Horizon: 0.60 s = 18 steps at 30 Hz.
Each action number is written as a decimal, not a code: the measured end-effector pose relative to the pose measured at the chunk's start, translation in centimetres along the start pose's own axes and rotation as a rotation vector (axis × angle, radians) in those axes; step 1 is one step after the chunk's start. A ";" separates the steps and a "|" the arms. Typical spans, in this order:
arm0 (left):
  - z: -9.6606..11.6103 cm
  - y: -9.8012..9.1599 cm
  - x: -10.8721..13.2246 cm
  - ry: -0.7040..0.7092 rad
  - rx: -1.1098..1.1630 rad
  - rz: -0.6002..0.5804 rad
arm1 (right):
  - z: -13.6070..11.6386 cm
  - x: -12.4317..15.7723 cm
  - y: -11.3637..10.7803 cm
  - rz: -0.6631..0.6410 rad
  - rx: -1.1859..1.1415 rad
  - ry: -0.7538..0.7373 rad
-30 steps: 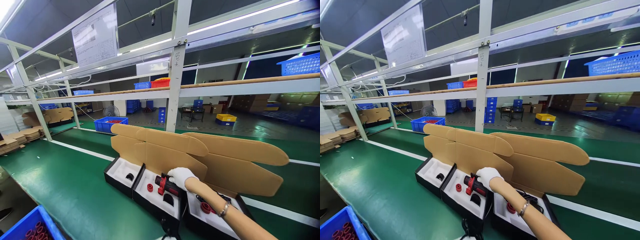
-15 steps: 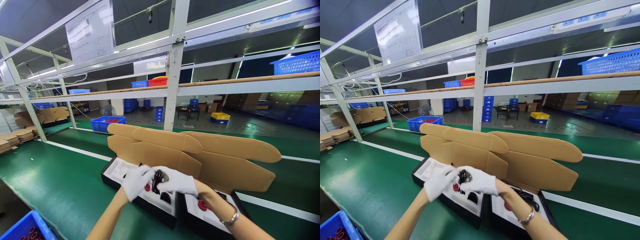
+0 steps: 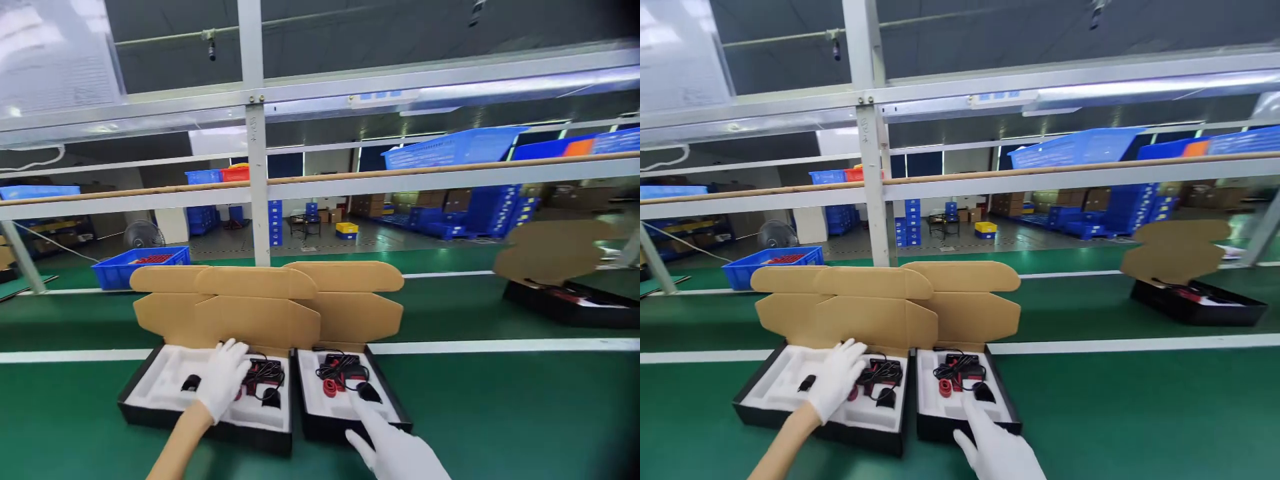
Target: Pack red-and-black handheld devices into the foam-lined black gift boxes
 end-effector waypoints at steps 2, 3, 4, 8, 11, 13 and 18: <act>-3.3 -0.9 0.9 -0.152 0.022 0.082 | 2.6 -1.0 0.7 -0.031 0.111 0.102; -4.7 -1.0 1.5 -0.207 0.037 0.101 | 3.4 -2.1 0.7 -0.024 0.127 0.119; -5.7 -0.9 2.3 -0.246 0.053 0.106 | 3.9 -3.7 0.5 -0.007 0.133 0.119; -7.0 0.3 4.8 -0.323 0.040 0.107 | 4.2 -13.0 -0.9 0.046 0.164 0.087; -6.4 0.7 5.5 -0.368 -0.010 0.097 | 3.6 -20.2 -1.3 0.058 0.198 0.071; -5.9 0.7 5.6 -0.386 0.020 0.070 | 3.3 -23.2 -1.4 0.060 0.200 0.044; -4.4 -0.3 6.6 -0.407 0.149 0.085 | 3.8 -23.4 -2.1 0.110 0.103 0.019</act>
Point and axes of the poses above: each hand's wrist, its own x-axis away from the middle knuckle, its own y-axis out of the palm, z = x × y, the point moved 5 cm from there along -x, towards the middle knuckle, and after that the axes turned 2 degrees about -y, right-handed, at the moved point
